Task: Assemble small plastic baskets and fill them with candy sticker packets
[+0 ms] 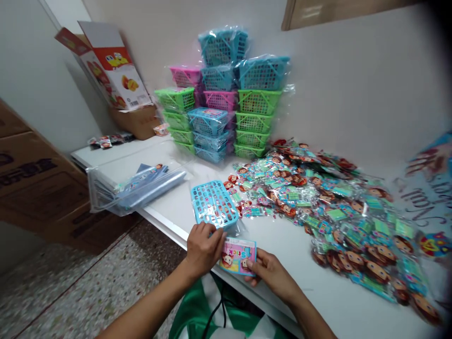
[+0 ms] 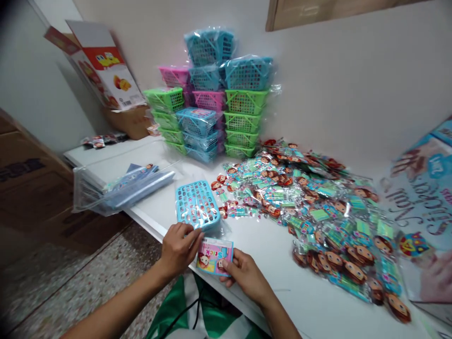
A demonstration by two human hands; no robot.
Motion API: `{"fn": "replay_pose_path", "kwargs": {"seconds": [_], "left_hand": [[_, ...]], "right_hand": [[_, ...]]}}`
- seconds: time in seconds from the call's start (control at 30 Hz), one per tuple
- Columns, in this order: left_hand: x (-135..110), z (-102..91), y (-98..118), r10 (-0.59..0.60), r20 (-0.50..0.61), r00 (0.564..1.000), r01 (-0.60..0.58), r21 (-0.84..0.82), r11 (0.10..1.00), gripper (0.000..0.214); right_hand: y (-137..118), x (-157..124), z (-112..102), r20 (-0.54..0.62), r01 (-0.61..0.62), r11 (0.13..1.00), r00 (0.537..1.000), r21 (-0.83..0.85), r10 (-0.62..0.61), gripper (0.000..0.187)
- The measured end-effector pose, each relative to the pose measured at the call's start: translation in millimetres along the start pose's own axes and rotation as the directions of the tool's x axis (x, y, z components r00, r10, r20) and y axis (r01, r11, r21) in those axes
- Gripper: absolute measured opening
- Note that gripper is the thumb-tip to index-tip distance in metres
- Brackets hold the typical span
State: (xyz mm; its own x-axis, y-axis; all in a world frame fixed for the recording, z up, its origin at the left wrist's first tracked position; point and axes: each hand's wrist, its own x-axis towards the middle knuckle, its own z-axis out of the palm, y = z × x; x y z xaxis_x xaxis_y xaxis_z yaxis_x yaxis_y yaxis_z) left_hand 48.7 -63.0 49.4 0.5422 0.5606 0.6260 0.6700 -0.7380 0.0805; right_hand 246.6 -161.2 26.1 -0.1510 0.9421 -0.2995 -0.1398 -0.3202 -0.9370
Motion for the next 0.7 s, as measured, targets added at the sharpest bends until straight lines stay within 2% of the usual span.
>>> {"fn": "replay_pose_path", "kwargs": {"seconds": [0.07,0.17,0.27,0.37,0.47,0.57,0.63,0.7], "left_hand": [[0,-0.4,2,-0.001,-0.006,1.000,0.001,0.011,1.000,0.012],[-1,0.5,2,0.001,-0.035,0.999,0.000,0.017,1.000,0.011],[-3,1.9,2,0.008,-0.051,0.999,-0.007,0.009,1.000,0.010],[-3,2.9,2,0.020,-0.042,0.999,-0.020,-0.002,1.000,0.008],[-3,3.3,2,0.028,-0.038,0.999,-0.029,-0.011,1.000,0.008],[-3,3.2,2,0.034,-0.045,0.998,-0.035,-0.008,0.999,0.008],[-2,3.0,2,0.036,-0.053,0.998,-0.037,-0.004,0.999,0.009],[-2,2.7,1,0.030,-0.065,0.997,-0.030,-0.004,1.000,0.009]], "right_hand": [[3,11,4,-0.006,0.024,0.999,1.000,0.026,-0.023,0.041],[6,26,14,-0.098,0.024,0.991,0.995,0.134,-0.011,0.043],[7,33,32,-0.211,0.020,0.954,0.976,0.299,0.045,0.046],[5,38,54,-0.249,0.014,0.912,0.964,0.409,0.097,0.048],[3,46,70,-0.287,-0.013,0.934,0.950,0.356,0.123,0.045],[-1,56,74,-0.348,0.001,0.954,0.931,0.299,0.108,0.046],[-4,60,74,-0.353,0.020,0.934,0.928,0.357,0.115,0.047],[-8,60,73,-0.311,0.025,0.893,0.941,0.449,0.130,0.046]]}}
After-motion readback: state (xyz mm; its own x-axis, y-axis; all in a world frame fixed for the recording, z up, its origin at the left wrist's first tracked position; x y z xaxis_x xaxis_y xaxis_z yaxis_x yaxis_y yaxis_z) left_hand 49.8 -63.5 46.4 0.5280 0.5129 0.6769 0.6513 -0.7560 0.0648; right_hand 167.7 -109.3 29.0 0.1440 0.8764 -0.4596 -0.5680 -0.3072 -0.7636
